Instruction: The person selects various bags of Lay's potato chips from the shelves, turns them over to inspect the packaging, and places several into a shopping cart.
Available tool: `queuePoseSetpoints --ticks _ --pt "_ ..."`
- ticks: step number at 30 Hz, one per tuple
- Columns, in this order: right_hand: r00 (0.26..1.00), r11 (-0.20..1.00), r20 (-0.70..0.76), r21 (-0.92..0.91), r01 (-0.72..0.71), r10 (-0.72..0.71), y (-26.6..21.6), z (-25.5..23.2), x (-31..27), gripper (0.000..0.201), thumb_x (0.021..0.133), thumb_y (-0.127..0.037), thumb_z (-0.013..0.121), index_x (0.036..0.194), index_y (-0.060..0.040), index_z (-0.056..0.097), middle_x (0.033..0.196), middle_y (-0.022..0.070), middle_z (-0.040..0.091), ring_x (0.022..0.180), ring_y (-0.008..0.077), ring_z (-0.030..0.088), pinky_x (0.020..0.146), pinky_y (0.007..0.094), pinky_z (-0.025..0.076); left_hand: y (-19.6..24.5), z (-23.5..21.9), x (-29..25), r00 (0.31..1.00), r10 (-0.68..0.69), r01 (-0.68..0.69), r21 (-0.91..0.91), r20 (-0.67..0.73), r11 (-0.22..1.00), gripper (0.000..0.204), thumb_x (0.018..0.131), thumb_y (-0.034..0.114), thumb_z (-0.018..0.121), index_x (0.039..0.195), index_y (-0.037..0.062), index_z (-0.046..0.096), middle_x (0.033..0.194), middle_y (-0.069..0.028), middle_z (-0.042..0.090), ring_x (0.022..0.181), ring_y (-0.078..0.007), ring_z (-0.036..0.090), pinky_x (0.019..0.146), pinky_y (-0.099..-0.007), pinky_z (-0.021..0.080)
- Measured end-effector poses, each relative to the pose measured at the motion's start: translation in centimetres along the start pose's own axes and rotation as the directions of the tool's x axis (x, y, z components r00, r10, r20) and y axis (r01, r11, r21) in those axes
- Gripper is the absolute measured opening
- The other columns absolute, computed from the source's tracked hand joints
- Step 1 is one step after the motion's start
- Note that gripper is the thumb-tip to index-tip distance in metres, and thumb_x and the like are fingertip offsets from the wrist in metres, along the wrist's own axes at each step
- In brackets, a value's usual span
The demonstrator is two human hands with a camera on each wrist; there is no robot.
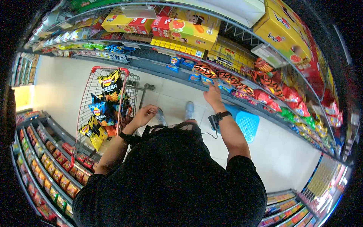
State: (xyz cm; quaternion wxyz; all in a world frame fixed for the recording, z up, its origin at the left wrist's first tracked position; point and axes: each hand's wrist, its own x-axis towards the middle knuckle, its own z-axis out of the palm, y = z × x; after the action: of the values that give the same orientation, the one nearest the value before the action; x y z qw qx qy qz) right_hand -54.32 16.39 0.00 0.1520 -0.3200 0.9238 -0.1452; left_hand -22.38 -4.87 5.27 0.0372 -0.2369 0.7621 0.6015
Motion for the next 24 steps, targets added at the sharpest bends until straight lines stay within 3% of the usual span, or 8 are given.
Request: queuePoseSetpoints --ticks 10,14,15,18,20,21,23,24 --pt "0.964 0.996 0.262 -0.094 -0.01 0.035 4.6 2.5 7.1 0.056 0.073 -0.018 0.066 0.127 -0.0073 0.053 0.146 0.0216 0.029 0.134 0.0393 0.03 0.109 0.043 0.032 1.5 4.1 -1.9 0.944 -0.214 0.205 -0.059 -0.25 0.977 0.026 0.088 0.017 0.06 0.109 0.0017 0.06 0.089 -0.0065 0.063 0.076 -0.0155 0.059 0.072 -0.0301 0.05" --pt "0.924 0.999 0.382 -0.042 0.008 0.009 4.2 2.1 8.3 0.06 0.075 -0.023 0.064 0.129 -0.0024 0.049 0.147 0.022 0.026 0.134 0.0373 0.029 0.11 0.0427 0.029 1.6 4.8 -2.5 0.934 -0.207 0.188 -0.092 -0.292 0.978 0.027 0.088 0.018 0.059 0.11 0.0019 0.06 0.089 -0.0065 0.063 0.077 -0.0154 0.06 0.07 -0.0306 0.05" --pt "0.924 0.992 0.378 -0.085 0.093 -0.054 4.9 3.0 8.8 0.061 0.076 -0.025 0.063 0.129 0.0008 0.047 0.145 0.0226 0.028 0.133 0.0365 0.031 0.109 0.0429 0.029 2.0 4.7 -2.6 0.932 -0.21 0.188 -0.104 -0.295 0.977 0.027 0.088 0.019 0.059 0.11 0.0021 0.06 0.089 -0.0066 0.063 0.077 -0.0154 0.06 0.07 -0.0307 0.051" --pt "0.961 0.987 0.265 -0.109 0.117 -0.085 5.8 4.9 9.6 0.064 0.076 -0.025 0.063 0.13 0.0021 0.045 0.144 0.0224 0.032 0.132 0.0356 0.034 0.109 0.0419 0.03 2.1 4.4 -2.9 0.926 -0.232 0.202 -0.128 -0.298 0.971 0.028 0.088 0.018 0.058 0.112 0.0032 0.06 0.093 -0.0076 0.064 0.079 -0.0159 0.06 0.067 -0.0314 0.051" --pt "0.948 0.98 0.268 -0.053 0.194 -0.173 3.7 2.4 9.6 0.066 0.076 -0.026 0.063 0.132 0.003 0.044 0.142 0.0206 0.037 0.131 0.0339 0.037 0.109 0.0397 0.03 2.1 4.0 -3.3 0.915 -0.248 0.21 -0.151 -0.318 0.966 0.028 0.088 0.018 0.057 0.112 0.0037 0.06 0.095 -0.0079 0.064 0.079 -0.016 0.06 0.066 -0.0315 0.051" --pt "0.945 0.976 0.256 -0.022 0.218 -0.205 1.9 0.8 9.1 0.066 0.076 -0.025 0.063 0.132 0.0032 0.044 0.141 0.02 0.038 0.131 0.0333 0.037 0.109 0.0391 0.03 2.7 3.5 -3.3 0.906 -0.314 0.278 -0.159 -0.283 0.947 0.027 0.084 0.003 0.055 0.111 0.0006 0.058 0.096 -0.0056 0.064 0.089 -0.0142 0.059 0.08 -0.0286 0.048" --pt "0.925 0.95 0.217 0.062 0.306 -0.312 -0.3 0.0 8.8 0.063 0.076 -0.023 0.064 0.131 0.0018 0.046 0.139 0.0184 0.041 0.131 0.0319 0.037 0.109 0.0381 0.03 1.0 2.8 -3.3 0.923 -0.259 0.233 -0.125 -0.284 0.964 0.027 0.084 0.004 0.055 0.111 0.0008 0.058 0.095 -0.0055 0.064 0.088 -0.0146 0.059 0.08 -0.0288 0.048" --pt "0.911 0.918 0.118 0.044 0.393 -0.396 -1.3 -0.1 8.5 0.057 0.076 -0.02 0.066 0.126 0.0013 0.052 0.134 0.0191 0.046 0.127 0.033 0.042 0.106 0.0378 0.034 0.3 2.3 -3.4 0.93 -0.234 0.211 -0.107 -0.284 0.972 0.027 0.084 0.004 0.055 0.111 0.0009 0.059 0.094 -0.0055 0.064 0.088 -0.0147 0.059 0.08 -0.0289 0.047"
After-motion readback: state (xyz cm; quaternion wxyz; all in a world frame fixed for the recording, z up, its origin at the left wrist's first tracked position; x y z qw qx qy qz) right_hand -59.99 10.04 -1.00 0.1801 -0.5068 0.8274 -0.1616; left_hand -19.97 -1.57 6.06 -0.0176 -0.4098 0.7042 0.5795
